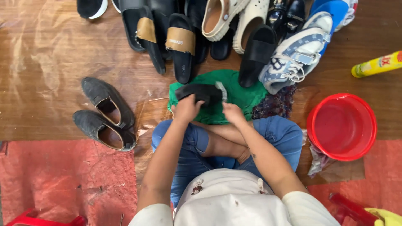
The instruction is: Cleaning a black sandal with a brush and soapy water.
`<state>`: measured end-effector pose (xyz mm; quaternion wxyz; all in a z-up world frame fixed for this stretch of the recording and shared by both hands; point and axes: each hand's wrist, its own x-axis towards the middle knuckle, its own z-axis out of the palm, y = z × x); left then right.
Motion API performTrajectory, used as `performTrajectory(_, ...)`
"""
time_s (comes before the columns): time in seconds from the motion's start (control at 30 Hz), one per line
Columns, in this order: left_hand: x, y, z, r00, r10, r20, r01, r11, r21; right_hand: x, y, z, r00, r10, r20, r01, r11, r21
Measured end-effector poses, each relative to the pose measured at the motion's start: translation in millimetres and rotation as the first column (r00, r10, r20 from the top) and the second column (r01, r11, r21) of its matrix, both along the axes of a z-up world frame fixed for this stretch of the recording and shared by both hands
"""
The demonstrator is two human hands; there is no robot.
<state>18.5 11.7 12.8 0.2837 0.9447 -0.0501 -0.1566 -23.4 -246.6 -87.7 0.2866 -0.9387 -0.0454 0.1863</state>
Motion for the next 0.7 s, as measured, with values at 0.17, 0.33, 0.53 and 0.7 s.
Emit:
performTrajectory(0.17, 0, 5, -12, 0.992, 0.087, -0.092, -0.072, 0.985, 0.154, -6, 42, 52, 0.958, -0.229, -0.174, 0.248, 0.963, 0.101)
performTrajectory(0.33, 4, 11, 4, 0.949, 0.232, -0.211, -0.233, 0.972, 0.021, -7, -11, -1, 0.983, 0.146, 0.114, -0.098, 0.931, -0.353)
performTrajectory(0.53, 9, 8, 6, 0.845, 0.363, -0.394, -0.443, 0.886, -0.134, -14, 31, 69, 0.962, -0.164, -0.218, 0.165, 0.986, -0.011)
performTrajectory(0.7, 4, 1, 54, 0.85, 0.419, -0.32, -0.501, 0.831, -0.242, -19, 15, 57, 0.925, -0.313, -0.218, 0.342, 0.933, 0.115)
